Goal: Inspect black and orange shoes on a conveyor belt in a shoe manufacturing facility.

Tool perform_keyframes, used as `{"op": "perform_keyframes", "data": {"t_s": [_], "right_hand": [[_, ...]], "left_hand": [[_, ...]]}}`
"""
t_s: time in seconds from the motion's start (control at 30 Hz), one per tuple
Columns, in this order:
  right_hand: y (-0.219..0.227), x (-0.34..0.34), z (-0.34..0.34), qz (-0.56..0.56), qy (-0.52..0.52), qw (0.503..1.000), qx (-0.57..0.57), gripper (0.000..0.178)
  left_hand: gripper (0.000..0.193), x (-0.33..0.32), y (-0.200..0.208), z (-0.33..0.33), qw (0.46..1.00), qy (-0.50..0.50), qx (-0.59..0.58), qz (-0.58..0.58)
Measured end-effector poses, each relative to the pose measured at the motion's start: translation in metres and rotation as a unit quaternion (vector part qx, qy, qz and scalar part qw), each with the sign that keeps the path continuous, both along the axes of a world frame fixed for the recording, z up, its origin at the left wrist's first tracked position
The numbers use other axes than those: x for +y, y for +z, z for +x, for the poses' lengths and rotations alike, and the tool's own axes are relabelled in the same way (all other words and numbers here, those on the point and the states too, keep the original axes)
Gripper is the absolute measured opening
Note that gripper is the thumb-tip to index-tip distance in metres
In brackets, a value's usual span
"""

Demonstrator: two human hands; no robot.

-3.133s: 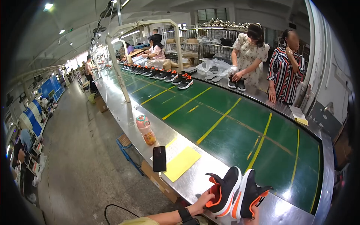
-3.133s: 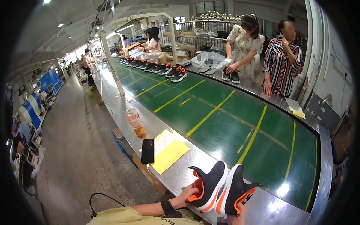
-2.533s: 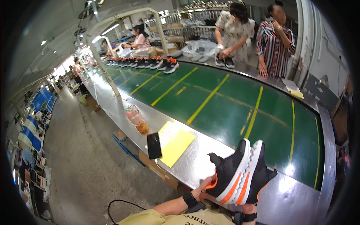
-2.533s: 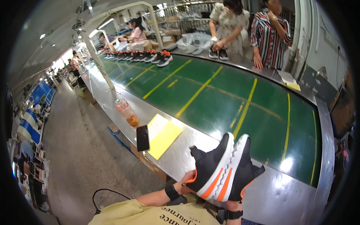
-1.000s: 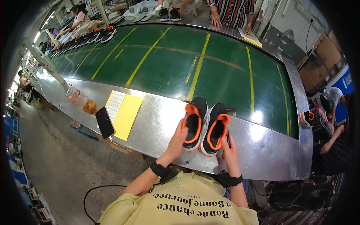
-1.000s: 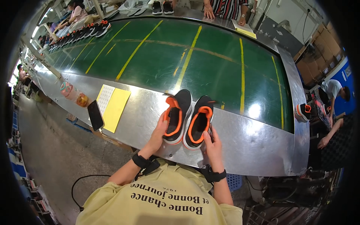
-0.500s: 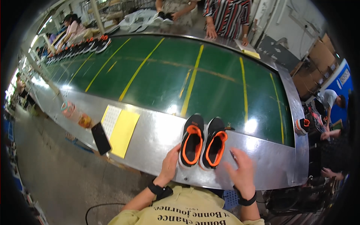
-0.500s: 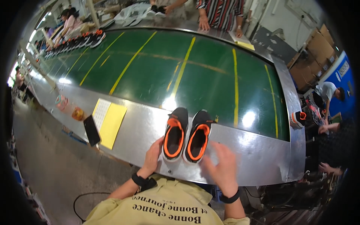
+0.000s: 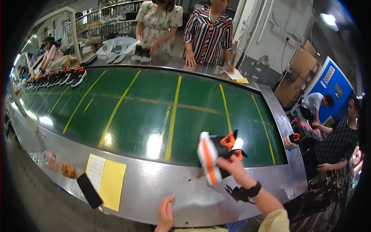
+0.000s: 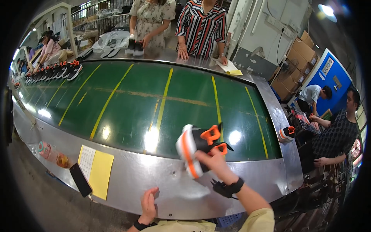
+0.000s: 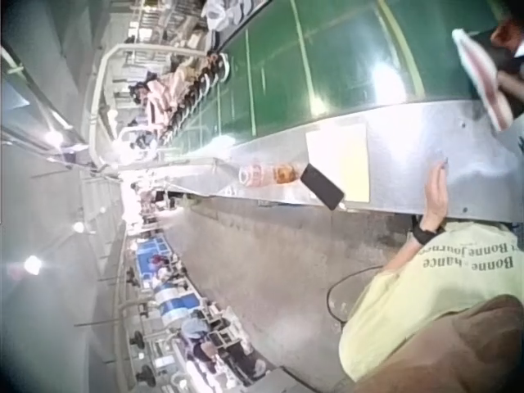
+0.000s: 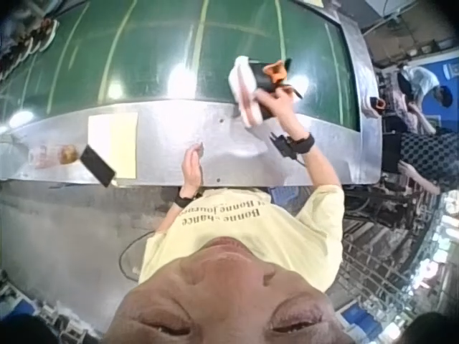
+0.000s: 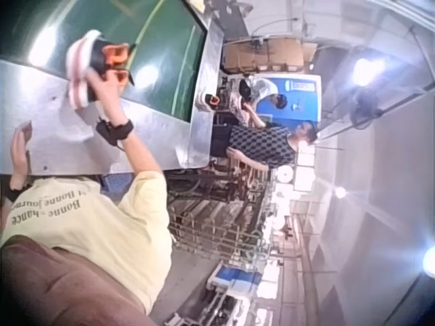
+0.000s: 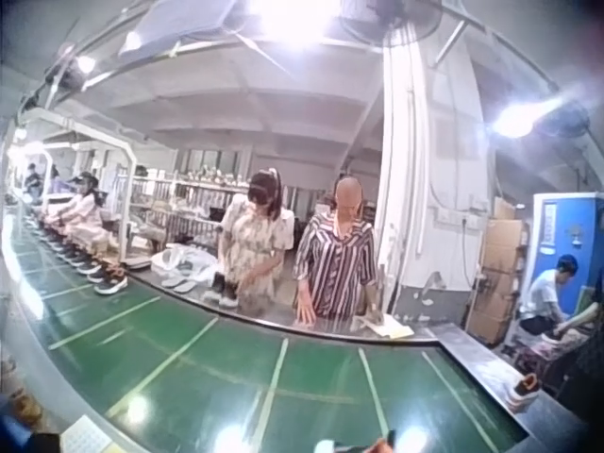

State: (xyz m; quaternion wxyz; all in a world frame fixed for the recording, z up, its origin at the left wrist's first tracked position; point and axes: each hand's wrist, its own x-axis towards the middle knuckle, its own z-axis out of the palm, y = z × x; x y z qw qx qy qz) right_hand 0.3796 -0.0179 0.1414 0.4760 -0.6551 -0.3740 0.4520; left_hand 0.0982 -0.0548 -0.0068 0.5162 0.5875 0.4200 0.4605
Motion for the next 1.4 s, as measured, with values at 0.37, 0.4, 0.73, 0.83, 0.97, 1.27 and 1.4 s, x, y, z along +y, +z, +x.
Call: {"op": "perform_keyframes", "data": {"t_s": [0.37, 0.4, 0.73, 0.83, 0.97, 1.27, 1.4], "right_hand": [[-0.041, 0.264, 0.238, 0.095, -0.121, 0.905, 0.396, 0.011], [-0.023, 0.281, 0.225, 0.197, 0.000, 0.916, 0.349, 0.012], [-0.050, 0.239, 0.132, -0.051, 0.035, 0.998, -0.024, 0.046], [-0.063, 0.150, 0.098, -0.138, 0.101, 0.979, 0.106, 0.043], [-0.064, 0.044, 0.071, -0.172, 0.098, 0.963, 0.185, 0.039], [-0.111, -0.132, 0.025, -0.070, -0.051, 0.851, -0.518, 0.033], [-0.141, -0.134, 0.024, -0.076, -0.121, 0.893, -0.427, 0.025]], "left_hand": [[0.021, -0.011, 0.001, 0.004, 0.986, -0.060, 0.148, 0.056], [0.019, -0.014, 0.000, 0.002, 0.986, -0.048, 0.148, 0.063], [0.015, -0.006, -0.026, -0.004, 0.948, -0.138, 0.178, 0.223], [0.016, -0.005, -0.015, 0.007, 0.948, -0.134, 0.186, 0.222], [0.015, -0.006, -0.018, 0.005, 0.937, -0.108, 0.233, 0.237], [0.027, -0.001, 0.000, 0.021, 0.949, -0.125, 0.247, 0.150], [0.025, 0.001, 0.010, 0.031, 0.938, -0.103, 0.269, 0.193]]}}
